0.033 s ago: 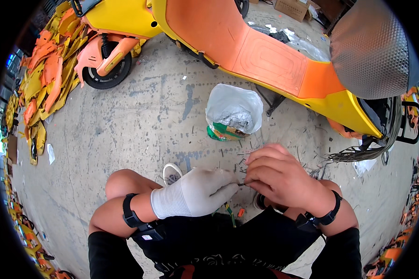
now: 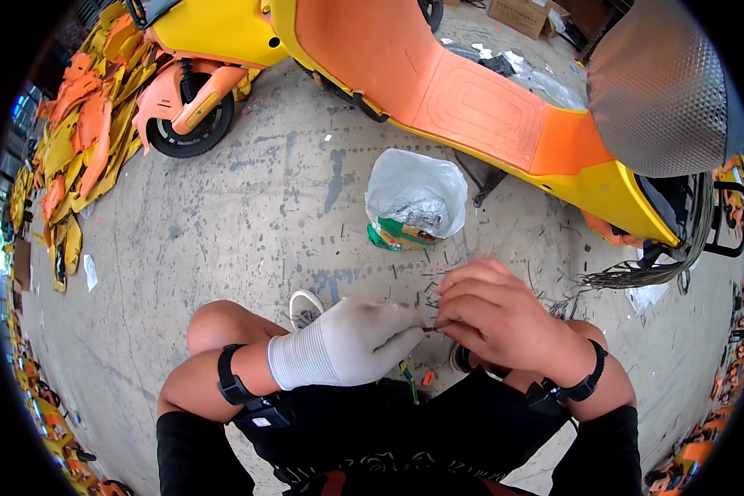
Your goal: The person strips insulation from multiple wires using pliers, twists the exposed wire ends together, and places wire scraps into a small plastic-lined container while working on the floor next to a scooter.
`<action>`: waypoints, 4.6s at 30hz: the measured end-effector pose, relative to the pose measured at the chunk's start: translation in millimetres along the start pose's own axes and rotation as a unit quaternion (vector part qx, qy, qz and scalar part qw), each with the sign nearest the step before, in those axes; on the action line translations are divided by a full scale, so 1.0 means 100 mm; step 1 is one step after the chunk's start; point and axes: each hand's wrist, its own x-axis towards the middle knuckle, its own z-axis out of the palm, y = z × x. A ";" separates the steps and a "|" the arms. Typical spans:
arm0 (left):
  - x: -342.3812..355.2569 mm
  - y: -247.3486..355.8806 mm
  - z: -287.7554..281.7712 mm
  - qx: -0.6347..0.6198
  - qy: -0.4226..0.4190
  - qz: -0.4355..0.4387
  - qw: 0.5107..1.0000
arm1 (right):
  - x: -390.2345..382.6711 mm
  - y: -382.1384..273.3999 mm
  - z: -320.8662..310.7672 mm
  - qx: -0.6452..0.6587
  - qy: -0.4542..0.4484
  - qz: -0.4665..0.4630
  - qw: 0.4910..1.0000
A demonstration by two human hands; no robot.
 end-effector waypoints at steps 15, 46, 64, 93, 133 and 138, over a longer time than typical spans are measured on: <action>0.06 -0.05 -0.01 -0.222 -0.048 -0.146 0.963 | -0.03 0.07 -0.03 -0.147 0.072 -0.034 0.986; -0.06 -0.16 0.03 -0.142 -0.128 -0.119 0.974 | 0.05 0.04 -0.06 -0.101 -0.001 -0.041 0.994; -0.33 -0.15 0.01 0.061 0.057 0.071 0.994 | -0.16 0.05 -0.19 -0.061 -0.072 -0.001 0.995; -0.48 -0.28 -0.22 0.078 0.084 0.090 0.989 | -0.50 0.32 -0.44 -0.033 -0.073 0.088 0.993; 0.07 -0.03 0.01 -0.452 0.056 -0.231 0.859 | -0.08 0.19 -0.03 0.541 0.160 0.243 0.789; 0.16 -0.03 0.13 -0.522 0.027 -0.161 0.837 | -0.02 0.16 0.03 0.500 0.130 0.209 0.831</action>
